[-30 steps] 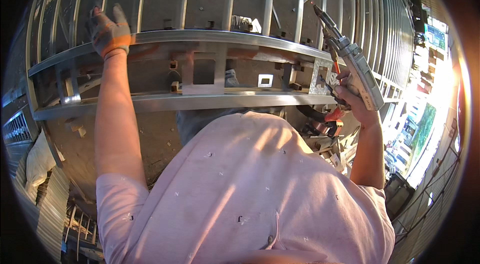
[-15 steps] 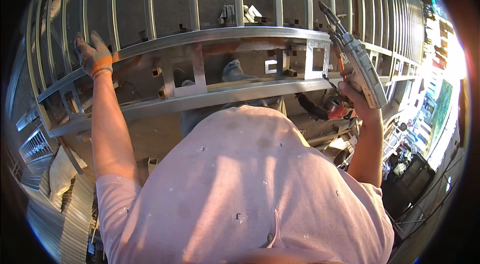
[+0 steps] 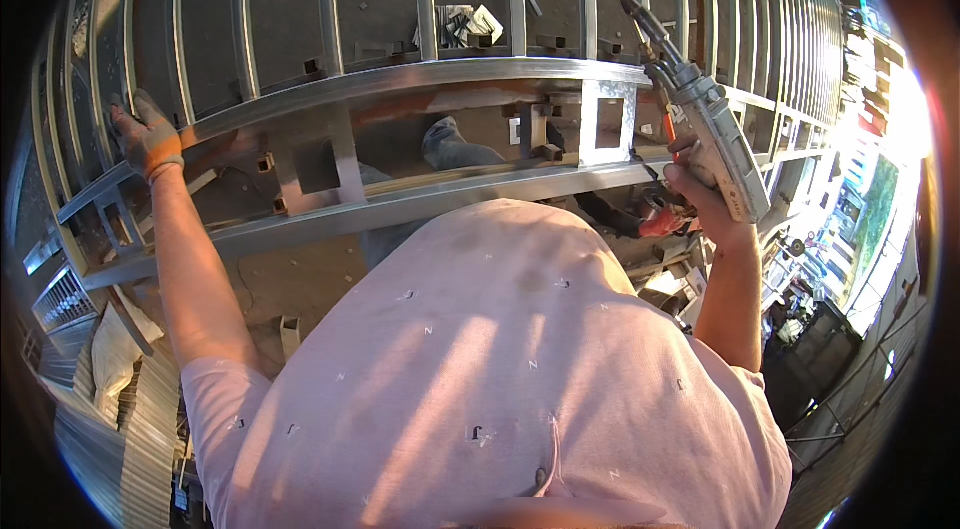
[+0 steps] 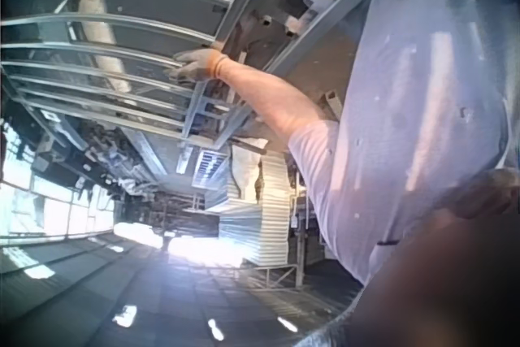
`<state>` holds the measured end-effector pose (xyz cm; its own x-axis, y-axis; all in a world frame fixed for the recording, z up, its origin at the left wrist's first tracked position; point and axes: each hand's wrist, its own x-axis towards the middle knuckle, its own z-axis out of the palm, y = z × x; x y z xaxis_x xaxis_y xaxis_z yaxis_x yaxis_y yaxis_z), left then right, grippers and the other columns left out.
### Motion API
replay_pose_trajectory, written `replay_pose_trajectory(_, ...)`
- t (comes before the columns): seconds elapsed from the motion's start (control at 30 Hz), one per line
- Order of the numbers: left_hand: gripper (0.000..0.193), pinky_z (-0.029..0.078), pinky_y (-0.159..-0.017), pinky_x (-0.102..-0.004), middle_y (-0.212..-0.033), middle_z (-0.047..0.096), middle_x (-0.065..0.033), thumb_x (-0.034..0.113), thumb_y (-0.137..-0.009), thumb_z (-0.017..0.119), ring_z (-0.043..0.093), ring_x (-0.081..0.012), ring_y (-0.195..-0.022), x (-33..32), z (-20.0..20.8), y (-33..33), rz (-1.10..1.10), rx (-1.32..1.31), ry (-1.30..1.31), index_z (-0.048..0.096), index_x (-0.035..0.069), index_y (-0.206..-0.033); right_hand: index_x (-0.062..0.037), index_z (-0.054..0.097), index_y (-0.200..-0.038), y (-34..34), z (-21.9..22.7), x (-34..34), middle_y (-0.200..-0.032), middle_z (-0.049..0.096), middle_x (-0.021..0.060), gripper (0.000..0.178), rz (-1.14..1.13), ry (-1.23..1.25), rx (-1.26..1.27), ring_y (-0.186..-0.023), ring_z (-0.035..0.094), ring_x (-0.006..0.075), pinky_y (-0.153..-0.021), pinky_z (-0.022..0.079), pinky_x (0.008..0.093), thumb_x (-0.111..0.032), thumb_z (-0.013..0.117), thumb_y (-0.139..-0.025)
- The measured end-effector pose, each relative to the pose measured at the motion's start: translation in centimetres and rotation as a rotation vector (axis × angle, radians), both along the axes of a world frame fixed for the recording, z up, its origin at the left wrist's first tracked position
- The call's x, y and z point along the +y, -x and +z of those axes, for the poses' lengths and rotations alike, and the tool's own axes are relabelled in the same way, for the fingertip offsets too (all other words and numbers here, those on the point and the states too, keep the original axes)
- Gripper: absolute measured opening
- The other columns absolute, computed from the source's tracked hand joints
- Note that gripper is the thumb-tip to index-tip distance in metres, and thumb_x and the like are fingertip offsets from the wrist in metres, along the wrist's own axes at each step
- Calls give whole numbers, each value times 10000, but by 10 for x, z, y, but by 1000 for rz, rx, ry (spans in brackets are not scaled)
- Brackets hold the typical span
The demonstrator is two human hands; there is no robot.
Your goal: The person welds a metal frame structure using a handheld welding torch. They move along the frame, applying welds to various joints and seams while holding the frame steady with their other hand.
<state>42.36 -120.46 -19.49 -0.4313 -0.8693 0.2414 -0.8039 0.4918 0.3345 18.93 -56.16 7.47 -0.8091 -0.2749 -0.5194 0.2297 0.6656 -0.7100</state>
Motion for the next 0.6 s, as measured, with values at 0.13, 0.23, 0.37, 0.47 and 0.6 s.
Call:
replay_pose_trajectory(0.13,681,426,-1149,-456,-1525,507,-233,530,-1059,427,516,-402,-1386,-6,-5,-4,22,-12,37,393,50,-1540,-47,656,-1187,13,1,-4,-998,592,-7,352,2,-24,-8,-907,578,78,-768,519,220,34,777,-866)
replay_pose_trajectory(0.23,687,425,-1153,-454,-1523,504,-244,531,-1059,430,514,-406,-1387,-3,-4,-2,-6,27,28,398,39,-1538,-62,659,-1190,16,1,-6,-1024,595,-1,345,63,-75,-9,-920,580,76,-773,529,228,25,772,-875)
replay_pose_trajectory(0.37,739,447,-1133,-464,-1483,532,-268,592,-1047,400,548,-408,-1354,6,8,4,39,-46,-30,393,48,-1548,-70,666,-1183,6,-2,-3,-968,642,-1,318,32,-75,30,-841,618,96,-757,530,266,-63,787,-889)
replay_pose_trajectory(0.47,768,483,-1082,-487,-1371,612,-279,635,-1029,399,612,-415,-1270,12,16,9,129,-107,-211,378,85,-1564,-65,649,-1177,-9,-6,2,-896,628,-3,271,-33,-36,33,-802,601,89,-700,495,256,-109,759,-933)
replay_pose_trajectory(0.6,680,494,-1065,-479,-1357,618,-284,525,-1042,459,610,-431,-1259,13,19,10,30,-69,-168,429,42,-1519,-62,637,-1183,-46,-6,2,-855,614,-5,247,-86,11,68,-749,562,79,-651,442,238,-128,733,-964)
